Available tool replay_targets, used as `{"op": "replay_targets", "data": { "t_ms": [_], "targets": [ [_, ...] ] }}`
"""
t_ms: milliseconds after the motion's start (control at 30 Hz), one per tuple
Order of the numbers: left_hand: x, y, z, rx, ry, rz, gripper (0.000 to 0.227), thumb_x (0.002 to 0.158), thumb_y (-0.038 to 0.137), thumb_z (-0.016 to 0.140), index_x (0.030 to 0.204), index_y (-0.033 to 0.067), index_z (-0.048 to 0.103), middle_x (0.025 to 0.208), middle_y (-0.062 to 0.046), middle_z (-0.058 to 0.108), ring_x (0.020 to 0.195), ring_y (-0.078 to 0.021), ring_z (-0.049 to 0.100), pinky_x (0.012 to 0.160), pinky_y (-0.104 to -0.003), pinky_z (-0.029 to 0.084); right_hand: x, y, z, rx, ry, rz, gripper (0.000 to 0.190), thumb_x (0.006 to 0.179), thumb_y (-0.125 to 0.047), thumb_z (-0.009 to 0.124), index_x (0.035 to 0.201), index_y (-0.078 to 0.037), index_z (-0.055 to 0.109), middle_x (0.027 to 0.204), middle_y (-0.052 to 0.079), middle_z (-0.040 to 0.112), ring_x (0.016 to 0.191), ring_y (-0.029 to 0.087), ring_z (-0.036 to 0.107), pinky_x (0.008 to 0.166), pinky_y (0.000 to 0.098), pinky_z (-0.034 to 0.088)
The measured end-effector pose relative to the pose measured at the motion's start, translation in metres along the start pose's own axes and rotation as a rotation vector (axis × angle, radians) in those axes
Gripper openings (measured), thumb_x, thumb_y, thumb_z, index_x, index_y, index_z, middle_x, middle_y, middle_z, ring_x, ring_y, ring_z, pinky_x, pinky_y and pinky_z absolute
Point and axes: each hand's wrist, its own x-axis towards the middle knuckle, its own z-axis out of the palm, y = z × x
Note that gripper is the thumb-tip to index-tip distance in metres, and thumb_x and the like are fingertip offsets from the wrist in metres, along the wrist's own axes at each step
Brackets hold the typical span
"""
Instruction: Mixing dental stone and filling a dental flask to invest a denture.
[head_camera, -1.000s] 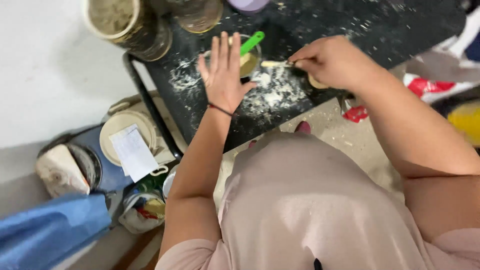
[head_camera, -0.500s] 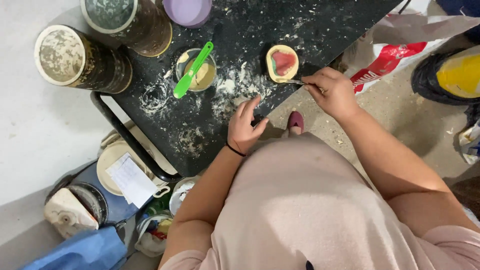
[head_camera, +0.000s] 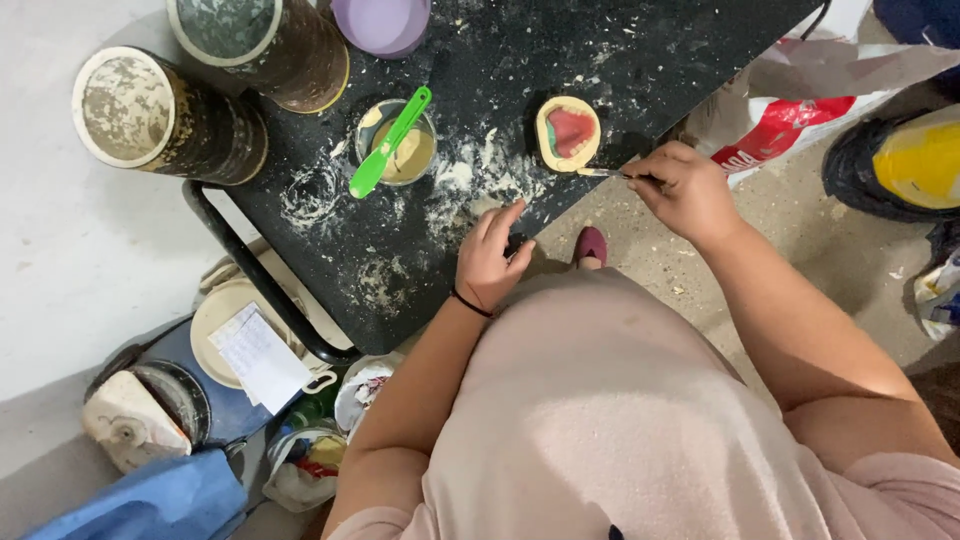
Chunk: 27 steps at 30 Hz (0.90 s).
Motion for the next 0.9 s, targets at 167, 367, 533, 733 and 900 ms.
{"op": "replay_targets", "data": {
  "t_ms": [167,367,533,733,900],
  "targets": [
    [0.000,0.004,-0.003,-0.009,-0.022,-0.030,0.054,0.098,0.022,0.068,0.149,0.0103,0.053,0.125,-0.013,0.063,0.077,-0.0274,0.067,0.059,-0.042,0.061,0.009,-0.012,0.004,-0.031,-0.027,0.006,0.014,0.098,-0.011,0.080,0.112,-0.012,0.081,0.097,0.012,0.074,0.091,0.036,0.073,0.076,0.0438,0.060],
    [0.000,0.007,-0.006,-0.020,-0.032,-0.062,0.053,0.099,0.024,0.068,0.148,0.0103,0.055,0.125,-0.013,0.063,0.080,-0.0288,0.068,0.061,-0.043,0.061,0.020,-0.018,-0.001,-0.154,-0.098,0.003,0.015,0.100,-0.015,0.075,0.113,-0.012,0.081,0.095,0.012,0.076,0.089,0.035,0.074,0.075,0.0441,0.059],
    [-0.001,0.009,-0.006,-0.024,-0.027,-0.072,0.053,0.099,0.026,0.067,0.149,0.0125,0.055,0.126,-0.011,0.063,0.081,-0.0293,0.068,0.064,-0.044,0.062,0.021,-0.012,-0.009,-0.208,-0.125,0.037,0.016,0.101,-0.019,0.075,0.114,-0.013,0.081,0.094,0.012,0.077,0.090,0.034,0.074,0.075,0.0443,0.060],
    [-0.002,0.009,-0.006,-0.032,-0.024,-0.091,0.052,0.101,0.028,0.066,0.149,0.0121,0.054,0.127,-0.013,0.063,0.083,-0.0306,0.069,0.065,-0.047,0.062,0.024,0.000,-0.015,-0.251,-0.178,0.100,0.017,0.103,-0.024,0.072,0.115,-0.016,0.081,0.096,0.009,0.079,0.092,0.034,0.074,0.076,0.0451,0.059],
    [-0.002,0.006,-0.004,-0.035,-0.021,-0.092,0.054,0.100,0.029,0.067,0.150,0.0143,0.054,0.128,-0.010,0.064,0.087,-0.0310,0.070,0.068,-0.047,0.063,0.024,0.012,-0.020,-0.341,-0.179,0.111,0.019,0.102,-0.029,0.071,0.116,-0.020,0.080,0.099,0.007,0.078,0.096,0.032,0.074,0.079,0.0465,0.060]
  ]
}}
